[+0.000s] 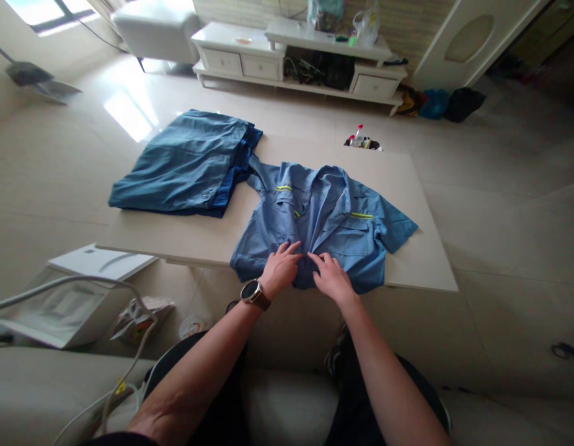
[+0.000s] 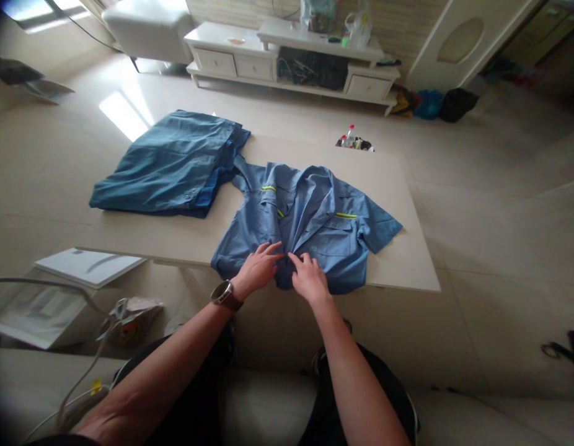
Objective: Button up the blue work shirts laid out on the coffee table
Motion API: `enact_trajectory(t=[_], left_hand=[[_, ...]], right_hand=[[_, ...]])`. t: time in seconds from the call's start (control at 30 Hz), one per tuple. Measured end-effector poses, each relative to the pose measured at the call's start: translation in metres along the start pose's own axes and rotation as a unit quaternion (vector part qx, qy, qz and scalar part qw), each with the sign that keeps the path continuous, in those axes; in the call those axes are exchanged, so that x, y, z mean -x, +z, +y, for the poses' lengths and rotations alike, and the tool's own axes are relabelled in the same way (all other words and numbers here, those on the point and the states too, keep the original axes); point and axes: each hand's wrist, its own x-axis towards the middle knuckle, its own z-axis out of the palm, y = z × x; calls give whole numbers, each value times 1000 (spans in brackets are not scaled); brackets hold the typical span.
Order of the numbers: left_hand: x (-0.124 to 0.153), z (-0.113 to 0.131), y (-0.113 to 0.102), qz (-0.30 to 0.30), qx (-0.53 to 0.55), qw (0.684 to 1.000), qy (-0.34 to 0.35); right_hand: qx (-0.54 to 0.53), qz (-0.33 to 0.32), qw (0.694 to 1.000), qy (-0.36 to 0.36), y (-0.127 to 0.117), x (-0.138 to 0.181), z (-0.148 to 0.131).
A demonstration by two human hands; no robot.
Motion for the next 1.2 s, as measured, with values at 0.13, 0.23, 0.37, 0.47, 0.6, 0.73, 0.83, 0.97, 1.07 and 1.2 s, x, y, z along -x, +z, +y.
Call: enact_trajectory(t=[0.13,0.23,0.37,0.47,0.6,0.73,0.83,0.97,1.07,1.2], left_hand=[[-3,-8,-1,-24,-36,999,-32],[-4,-9,-2,-19,-52,996,-64],[-2,-4,-3,-2,-70,992,-107],[-3,1,0,14,-101,986,-135],[-6,3,5,28,-112,978,-175],[-10,-5,6,30,-66,983,-171],[-18,-10,1,40,116,974,-192],[-27,-10,-6,14,509,841,-185],[-27,-10,-2,0,579,790,-201],[-27,-13,7,46,428,877,-213]], right_hand=[[22,4,1000,8,-1,-1,0],[30,-9,999,16,-1,0,0],[40,-11,999,10,0,1,0],[43,0,999,-3,1,1,1],[38,-13,999,-3,0,0,0],[23,-18,1000,-5,-4,-1,-2],[-5,0,1000,2,-6,-4,-2],[-113,60,992,19,-8,-9,-1],[-201,117,972,39,-9,-13,1],[-257,148,953,63,-10,-15,1]])
